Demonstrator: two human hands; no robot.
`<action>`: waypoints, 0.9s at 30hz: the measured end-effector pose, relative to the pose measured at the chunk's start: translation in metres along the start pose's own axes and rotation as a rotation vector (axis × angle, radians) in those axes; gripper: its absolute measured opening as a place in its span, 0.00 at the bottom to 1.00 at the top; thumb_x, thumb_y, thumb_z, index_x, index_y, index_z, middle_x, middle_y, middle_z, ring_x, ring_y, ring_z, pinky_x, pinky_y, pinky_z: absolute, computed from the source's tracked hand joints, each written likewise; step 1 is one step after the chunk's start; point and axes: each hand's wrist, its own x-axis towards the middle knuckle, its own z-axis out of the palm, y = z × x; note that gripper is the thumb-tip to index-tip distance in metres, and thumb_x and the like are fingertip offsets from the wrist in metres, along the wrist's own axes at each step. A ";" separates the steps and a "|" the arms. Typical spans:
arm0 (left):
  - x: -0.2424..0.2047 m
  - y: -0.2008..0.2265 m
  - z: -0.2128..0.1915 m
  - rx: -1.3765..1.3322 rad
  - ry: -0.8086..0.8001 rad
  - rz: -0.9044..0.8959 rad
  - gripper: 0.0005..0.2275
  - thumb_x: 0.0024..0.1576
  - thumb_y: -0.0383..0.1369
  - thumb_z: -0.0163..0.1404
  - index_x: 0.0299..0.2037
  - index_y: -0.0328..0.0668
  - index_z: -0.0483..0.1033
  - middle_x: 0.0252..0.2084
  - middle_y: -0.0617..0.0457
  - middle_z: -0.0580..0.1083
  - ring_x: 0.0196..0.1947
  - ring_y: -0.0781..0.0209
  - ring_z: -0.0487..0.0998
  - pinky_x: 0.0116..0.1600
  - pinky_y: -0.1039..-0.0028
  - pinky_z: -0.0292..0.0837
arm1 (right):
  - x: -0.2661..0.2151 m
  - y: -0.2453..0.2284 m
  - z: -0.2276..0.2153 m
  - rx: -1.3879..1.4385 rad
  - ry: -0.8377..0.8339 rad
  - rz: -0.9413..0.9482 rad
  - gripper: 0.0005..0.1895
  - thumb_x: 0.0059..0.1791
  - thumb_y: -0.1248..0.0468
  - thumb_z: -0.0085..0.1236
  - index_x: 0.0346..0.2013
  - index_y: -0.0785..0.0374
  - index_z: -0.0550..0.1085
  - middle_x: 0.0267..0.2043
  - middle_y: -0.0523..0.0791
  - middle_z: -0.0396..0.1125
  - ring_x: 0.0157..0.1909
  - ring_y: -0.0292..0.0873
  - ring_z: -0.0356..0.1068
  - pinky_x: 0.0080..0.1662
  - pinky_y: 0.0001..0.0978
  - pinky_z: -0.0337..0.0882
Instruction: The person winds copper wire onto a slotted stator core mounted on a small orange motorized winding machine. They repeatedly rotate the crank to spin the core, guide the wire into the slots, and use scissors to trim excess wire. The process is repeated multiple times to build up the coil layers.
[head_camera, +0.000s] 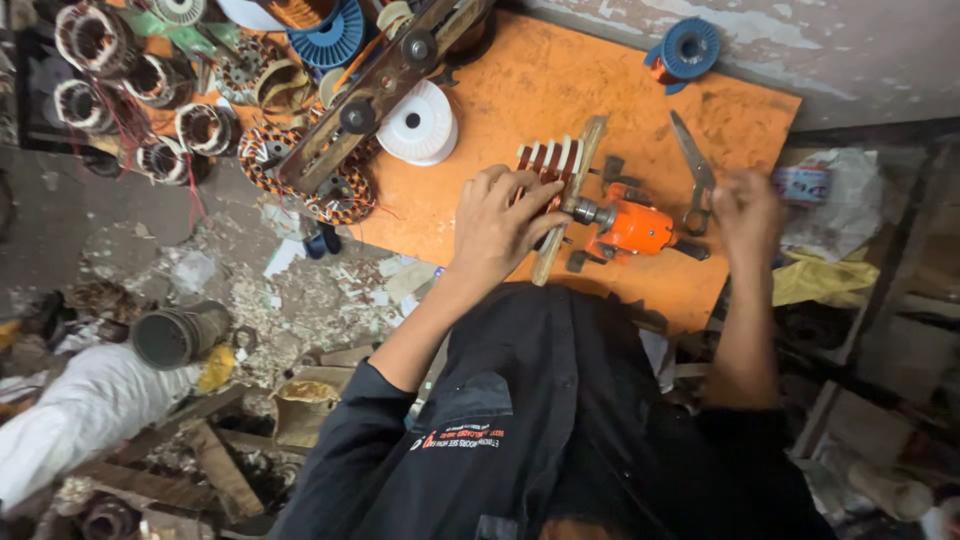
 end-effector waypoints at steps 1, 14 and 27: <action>0.000 0.004 0.003 0.007 0.013 0.004 0.15 0.52 0.40 0.64 0.47 0.46 0.82 0.46 0.56 0.74 0.48 0.51 0.71 0.49 0.62 0.65 | 0.005 0.022 0.000 -0.135 -0.024 -0.020 0.14 0.54 0.73 0.60 0.54 0.67 0.72 0.40 0.47 0.74 0.43 0.42 0.76 0.46 0.30 0.73; 0.017 -0.021 0.001 -0.245 -0.091 0.018 0.06 0.56 0.37 0.62 0.39 0.48 0.83 0.41 0.55 0.72 0.50 0.50 0.70 0.52 0.60 0.64 | 0.012 0.093 0.011 -0.390 -0.148 -0.088 0.37 0.45 0.69 0.64 0.68 0.61 0.64 0.46 0.53 0.72 0.46 0.53 0.74 0.49 0.44 0.73; 0.025 -0.055 0.008 -0.630 0.134 -0.287 0.07 0.63 0.34 0.57 0.45 0.41 0.82 0.40 0.54 0.77 0.41 0.62 0.75 0.50 0.72 0.69 | -0.048 -0.105 -0.078 -0.522 -0.257 -0.529 0.47 0.34 0.53 0.80 0.67 0.54 0.74 0.33 0.48 0.68 0.33 0.43 0.67 0.40 0.40 0.69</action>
